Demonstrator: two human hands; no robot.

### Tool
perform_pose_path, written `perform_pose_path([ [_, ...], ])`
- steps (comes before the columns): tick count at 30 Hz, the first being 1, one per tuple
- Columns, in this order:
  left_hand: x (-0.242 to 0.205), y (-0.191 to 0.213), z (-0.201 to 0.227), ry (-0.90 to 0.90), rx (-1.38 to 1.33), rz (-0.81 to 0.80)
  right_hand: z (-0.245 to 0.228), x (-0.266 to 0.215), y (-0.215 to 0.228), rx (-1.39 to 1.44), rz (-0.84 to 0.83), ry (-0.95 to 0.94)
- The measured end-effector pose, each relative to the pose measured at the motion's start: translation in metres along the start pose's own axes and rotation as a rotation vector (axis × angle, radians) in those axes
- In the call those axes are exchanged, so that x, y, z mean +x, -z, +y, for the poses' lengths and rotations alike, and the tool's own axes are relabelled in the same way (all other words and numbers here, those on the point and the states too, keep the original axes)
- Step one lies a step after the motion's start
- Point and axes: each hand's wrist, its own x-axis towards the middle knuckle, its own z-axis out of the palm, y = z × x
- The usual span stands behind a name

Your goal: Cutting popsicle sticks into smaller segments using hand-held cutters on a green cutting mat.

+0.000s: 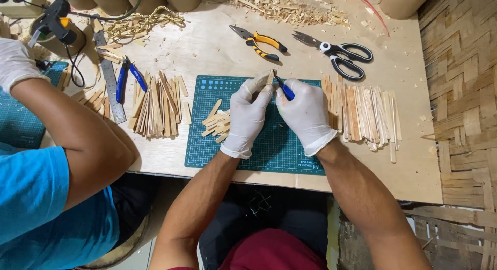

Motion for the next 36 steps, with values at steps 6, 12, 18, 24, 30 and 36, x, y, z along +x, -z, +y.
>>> perform_pose_path([
  [6,0.001,0.003,-0.015,0.011,0.037,-0.001,-0.001,0.003,0.004,-0.054,-0.021,-0.015],
  [12,-0.001,-0.002,-0.013,0.081,0.063,-0.022,0.006,0.009,0.002,-0.137,0.027,0.021],
  [18,0.001,0.002,-0.013,0.105,0.124,-0.028,0.024,0.014,-0.009,-0.165,0.076,0.015],
  [24,0.000,0.001,-0.014,0.114,0.135,-0.031,0.035,0.011,-0.018,-0.253,0.095,0.004],
  [30,-0.003,-0.002,0.012,0.131,0.073,-0.005,0.029,0.013,-0.018,-0.136,0.142,0.033],
  [36,0.001,0.001,0.010,0.119,0.049,-0.006,0.007,0.006,-0.007,-0.171,0.168,0.123],
])
